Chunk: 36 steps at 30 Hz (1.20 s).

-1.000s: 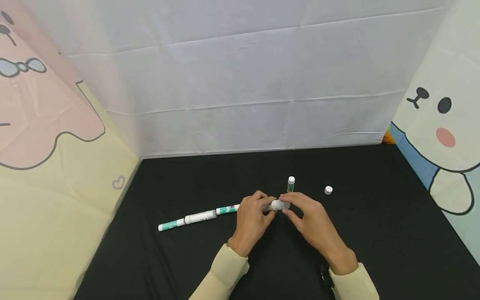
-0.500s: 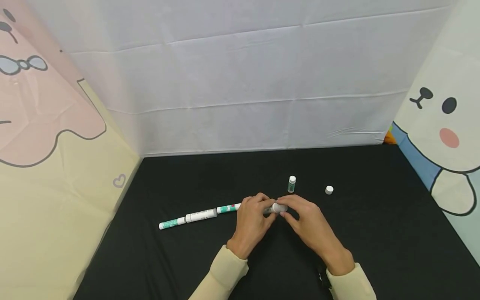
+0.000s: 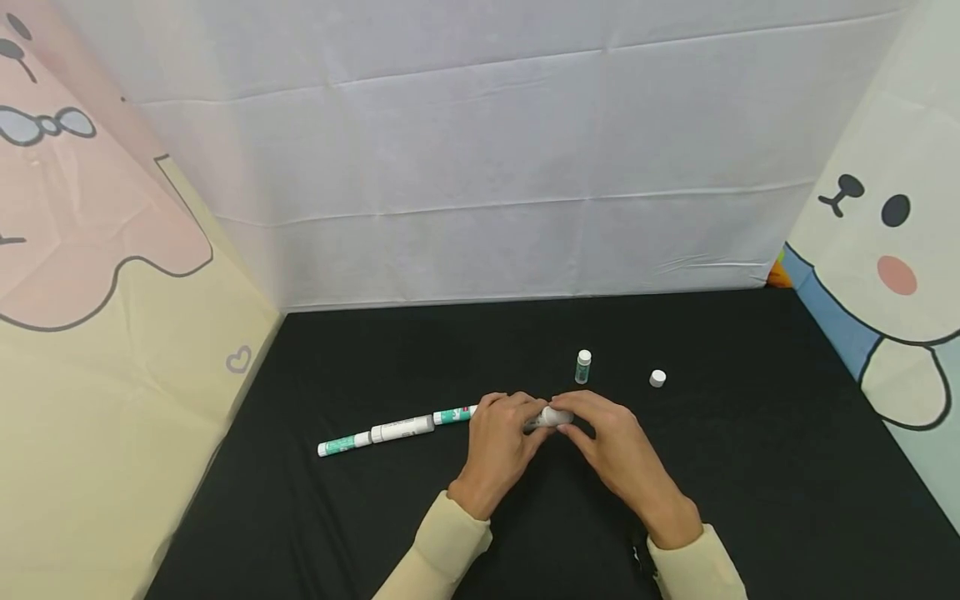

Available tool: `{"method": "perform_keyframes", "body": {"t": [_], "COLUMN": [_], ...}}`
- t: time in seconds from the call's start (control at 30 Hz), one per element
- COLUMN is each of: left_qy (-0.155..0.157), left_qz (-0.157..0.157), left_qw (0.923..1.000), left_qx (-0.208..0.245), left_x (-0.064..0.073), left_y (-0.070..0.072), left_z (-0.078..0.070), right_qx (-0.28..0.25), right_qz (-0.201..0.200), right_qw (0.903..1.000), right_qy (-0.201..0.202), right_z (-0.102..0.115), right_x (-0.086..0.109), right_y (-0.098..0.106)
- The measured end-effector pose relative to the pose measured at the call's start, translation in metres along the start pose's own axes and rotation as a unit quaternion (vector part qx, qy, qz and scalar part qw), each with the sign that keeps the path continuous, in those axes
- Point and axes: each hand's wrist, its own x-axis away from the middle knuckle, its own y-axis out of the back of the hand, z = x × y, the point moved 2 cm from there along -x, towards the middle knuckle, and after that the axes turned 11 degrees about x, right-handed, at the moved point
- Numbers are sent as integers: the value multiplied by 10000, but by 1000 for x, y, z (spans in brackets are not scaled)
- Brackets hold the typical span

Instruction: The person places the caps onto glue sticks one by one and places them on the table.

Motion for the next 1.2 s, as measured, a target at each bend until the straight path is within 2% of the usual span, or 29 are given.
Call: {"method": "perform_keyframes", "body": {"t": [0.2,0.53,0.77,1.0,1.2], "left_qy": [-46,-118,-232,-425,-594], "left_qz": [-134,-114,-176,-278,-370], "left_qw": [9998,9982,9966,9944,9932], "left_qx": [-172,-579,-775,-924,-934], "left_x": [1,4,5,6,6], "left_y": [4,8,10,13,14], "left_z": [-1,-2,-2,-1,2], "right_qx": [-112,-141,-296,-128,-153], "right_qz": [-108,-249,-443,-847,-846], "right_qw": [9999,9991,9958,9879,9863], "right_qy": [64,305,745,1291,1410], "right_z": [1,2,0,0,3], "right_x": [0,3,5,2,0], "right_y": [-3,-7,-9,-12,-10]}}
